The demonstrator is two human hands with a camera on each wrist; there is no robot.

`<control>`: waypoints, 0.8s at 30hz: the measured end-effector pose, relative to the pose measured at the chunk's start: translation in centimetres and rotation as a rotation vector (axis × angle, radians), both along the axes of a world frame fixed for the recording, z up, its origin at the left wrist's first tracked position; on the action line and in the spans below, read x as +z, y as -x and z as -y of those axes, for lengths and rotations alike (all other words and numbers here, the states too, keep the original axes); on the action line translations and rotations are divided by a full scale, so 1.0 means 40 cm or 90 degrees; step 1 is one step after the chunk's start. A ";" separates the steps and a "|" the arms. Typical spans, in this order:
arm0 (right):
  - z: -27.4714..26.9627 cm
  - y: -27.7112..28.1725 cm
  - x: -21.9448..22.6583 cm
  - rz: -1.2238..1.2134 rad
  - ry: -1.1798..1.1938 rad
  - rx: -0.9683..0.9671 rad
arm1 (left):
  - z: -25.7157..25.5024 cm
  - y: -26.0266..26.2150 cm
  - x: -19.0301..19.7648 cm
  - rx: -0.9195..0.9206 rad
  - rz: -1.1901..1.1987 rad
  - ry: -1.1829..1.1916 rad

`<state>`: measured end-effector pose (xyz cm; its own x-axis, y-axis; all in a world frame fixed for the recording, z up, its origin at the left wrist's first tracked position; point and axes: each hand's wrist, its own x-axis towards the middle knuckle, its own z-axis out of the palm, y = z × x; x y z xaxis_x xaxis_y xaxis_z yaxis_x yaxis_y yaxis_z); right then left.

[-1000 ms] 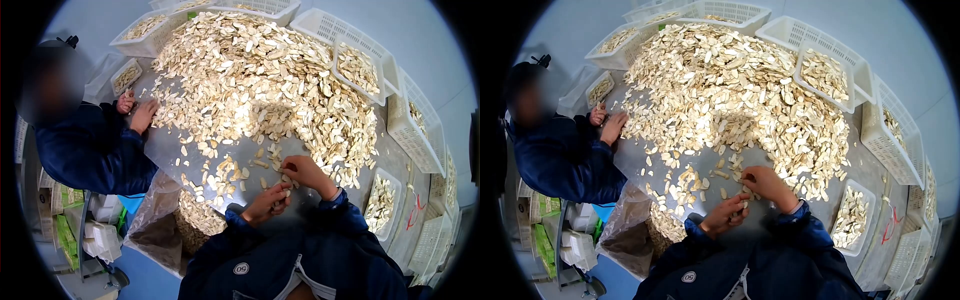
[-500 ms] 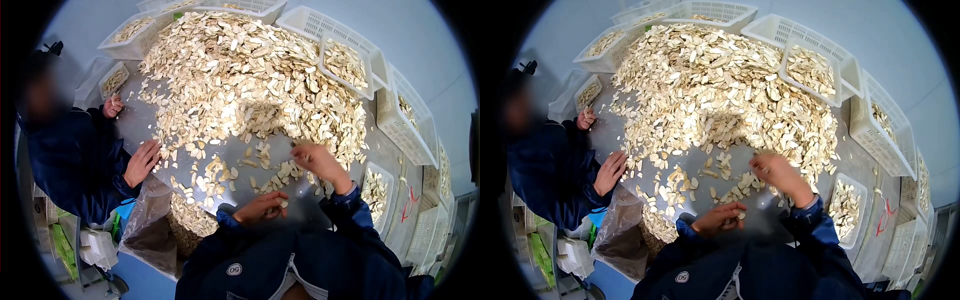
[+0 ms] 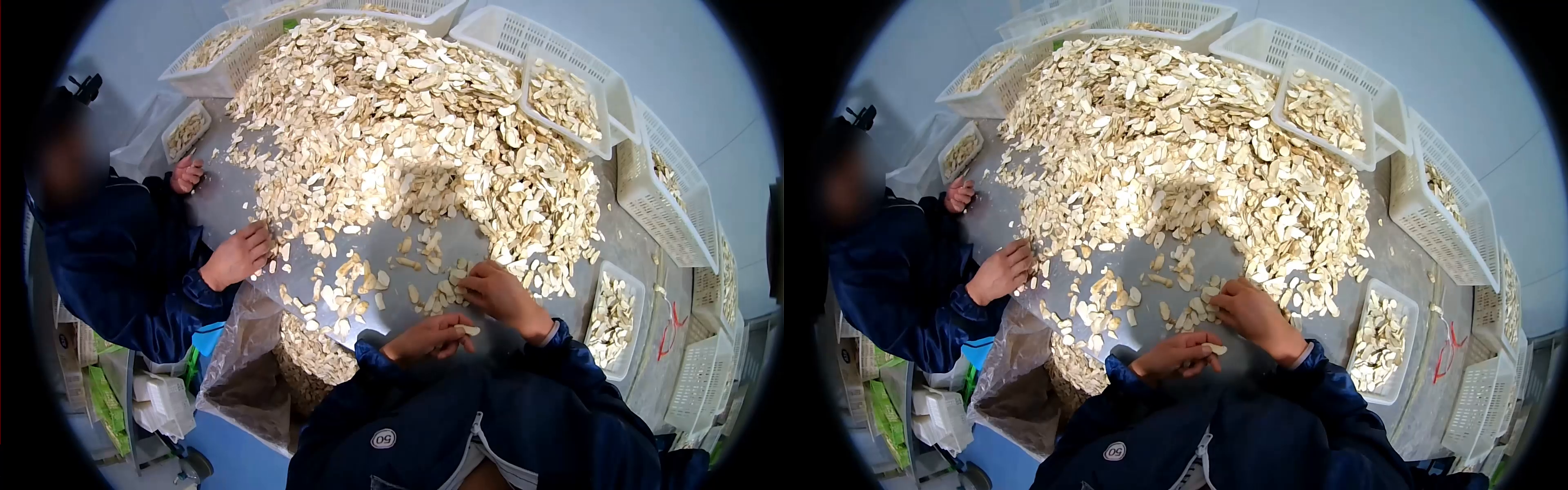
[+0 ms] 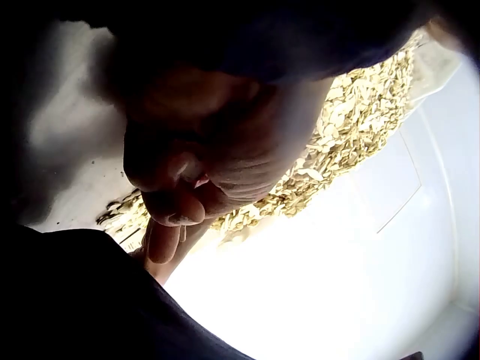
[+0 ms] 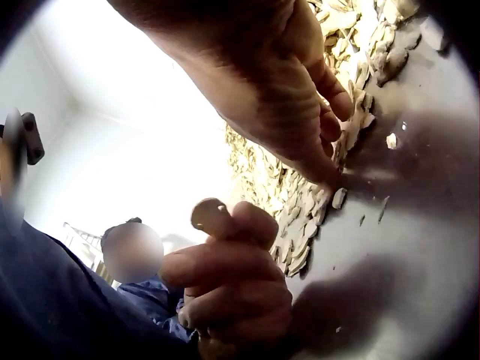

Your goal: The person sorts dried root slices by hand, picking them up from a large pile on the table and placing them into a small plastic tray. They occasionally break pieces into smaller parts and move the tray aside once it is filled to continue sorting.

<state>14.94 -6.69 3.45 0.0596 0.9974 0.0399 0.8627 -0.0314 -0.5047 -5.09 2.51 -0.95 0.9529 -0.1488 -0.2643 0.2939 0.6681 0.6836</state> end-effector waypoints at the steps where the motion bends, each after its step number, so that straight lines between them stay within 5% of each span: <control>1: -0.004 -0.002 -0.004 -0.011 -0.006 -0.003 | -0.001 0.001 0.011 -0.003 -0.007 -0.026; 4: -0.016 -0.018 -0.008 -0.068 -0.023 -0.022 | -0.002 -0.003 0.001 -0.006 -0.025 -0.016; 6: -0.022 -0.056 0.068 -0.179 0.196 -0.037 | 0.002 -0.001 -0.024 0.002 -0.016 -0.001; 8: -0.039 -0.139 0.079 -0.192 0.034 -0.007 | 0.004 0.001 -0.046 0.003 0.007 0.007; 10: -0.058 -0.216 0.118 -0.562 -0.125 -0.253 | 0.007 0.001 -0.033 0.015 0.022 0.011; 12: -0.089 -0.246 0.224 -0.733 -0.350 -0.397 | 0.006 0.007 -0.046 0.013 0.041 0.007; 14: -0.089 -0.248 0.236 -0.737 -0.400 -0.414 | 0.010 0.014 -0.046 0.019 0.022 -0.017; 16: -0.077 -0.222 0.200 -0.493 -0.241 -0.369 | 0.004 0.016 -0.042 0.027 0.007 -0.030; 18: -0.049 -0.165 0.159 -0.150 -0.130 -0.152 | 0.004 0.016 -0.036 0.031 0.013 -0.016; 20: -0.030 -0.134 0.115 -0.063 0.014 -0.007 | 0.005 0.014 -0.021 0.061 0.013 0.029; 24: -0.011 -0.062 0.052 0.009 -0.010 0.032 | 0.011 0.007 -0.032 0.120 -0.009 0.083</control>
<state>17.44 -6.25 5.52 0.0084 0.9983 0.0568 0.8700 0.0207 -0.4926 -5.39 2.06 -2.22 0.9635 -0.0029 -0.2678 0.1648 0.7945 0.5845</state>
